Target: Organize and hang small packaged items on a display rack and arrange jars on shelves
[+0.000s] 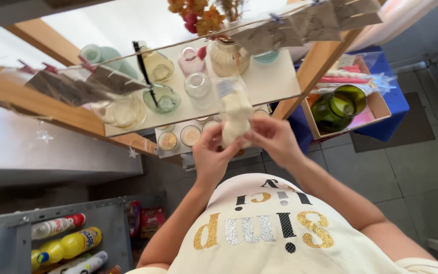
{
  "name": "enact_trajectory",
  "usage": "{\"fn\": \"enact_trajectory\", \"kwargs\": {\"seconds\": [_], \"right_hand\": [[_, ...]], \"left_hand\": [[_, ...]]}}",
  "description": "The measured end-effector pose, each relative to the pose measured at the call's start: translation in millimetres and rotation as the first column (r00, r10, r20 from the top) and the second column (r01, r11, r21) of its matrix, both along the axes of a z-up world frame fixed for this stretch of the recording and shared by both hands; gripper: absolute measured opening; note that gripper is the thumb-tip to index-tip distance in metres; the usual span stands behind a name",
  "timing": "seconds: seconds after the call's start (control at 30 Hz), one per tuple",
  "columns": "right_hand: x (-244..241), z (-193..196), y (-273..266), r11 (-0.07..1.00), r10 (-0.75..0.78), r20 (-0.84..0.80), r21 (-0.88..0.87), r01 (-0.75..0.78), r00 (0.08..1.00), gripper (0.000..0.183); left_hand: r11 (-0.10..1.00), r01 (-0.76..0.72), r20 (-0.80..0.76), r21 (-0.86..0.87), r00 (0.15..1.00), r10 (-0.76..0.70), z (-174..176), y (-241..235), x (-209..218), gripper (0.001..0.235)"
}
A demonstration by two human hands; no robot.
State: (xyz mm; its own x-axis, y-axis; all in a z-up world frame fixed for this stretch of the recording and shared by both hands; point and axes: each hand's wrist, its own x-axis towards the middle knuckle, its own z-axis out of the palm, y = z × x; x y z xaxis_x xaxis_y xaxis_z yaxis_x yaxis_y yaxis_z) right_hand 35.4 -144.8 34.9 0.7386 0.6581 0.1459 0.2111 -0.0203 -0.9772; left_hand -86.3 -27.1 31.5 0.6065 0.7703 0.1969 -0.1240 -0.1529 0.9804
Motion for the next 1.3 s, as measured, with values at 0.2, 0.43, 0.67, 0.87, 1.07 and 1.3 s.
{"fn": "enact_trajectory", "kwargs": {"seconds": [0.2, 0.43, 0.67, 0.87, 1.07, 1.3], "right_hand": [[-31, -21, -14, 0.948, 0.19, -0.635, 0.318, 0.029, 0.749, 0.028], [-31, -41, -11, 0.776, 0.58, -0.671, 0.628, -0.062, 0.462, 0.045], [-31, -41, 2, 0.693, 0.631, -0.504, 0.708, -0.136, 0.589, 0.022], [-39, -9, 5, 0.679, 0.639, -0.581, 0.734, -0.014, 0.503, 0.02], [-44, -4, 9, 0.729, 0.566, -0.62, 0.684, 0.02, 0.543, 0.023], [-31, 4, -1, 0.938, 0.127, -0.37, 0.346, 0.01, 0.92, 0.033]], "left_hand": [[0.835, 0.189, 0.205, -0.516, 0.974, -0.093, 8, -6, -37, 0.03], [0.833, 0.237, 0.27, -0.5, 0.957, -0.111, 19, 0, -30, 0.052], [0.943, 0.066, 0.112, -0.327, 0.993, -0.03, 20, -4, -19, 0.018], [0.977, 0.056, 0.071, -0.205, 0.997, -0.042, 12, 0, -20, 0.008], [0.995, -0.009, 0.014, -0.097, 1.0, 0.011, 11, -1, -16, 0.009], [0.999, 0.036, 0.012, 0.007, 0.999, -0.036, 29, -6, -37, 0.017]]}}
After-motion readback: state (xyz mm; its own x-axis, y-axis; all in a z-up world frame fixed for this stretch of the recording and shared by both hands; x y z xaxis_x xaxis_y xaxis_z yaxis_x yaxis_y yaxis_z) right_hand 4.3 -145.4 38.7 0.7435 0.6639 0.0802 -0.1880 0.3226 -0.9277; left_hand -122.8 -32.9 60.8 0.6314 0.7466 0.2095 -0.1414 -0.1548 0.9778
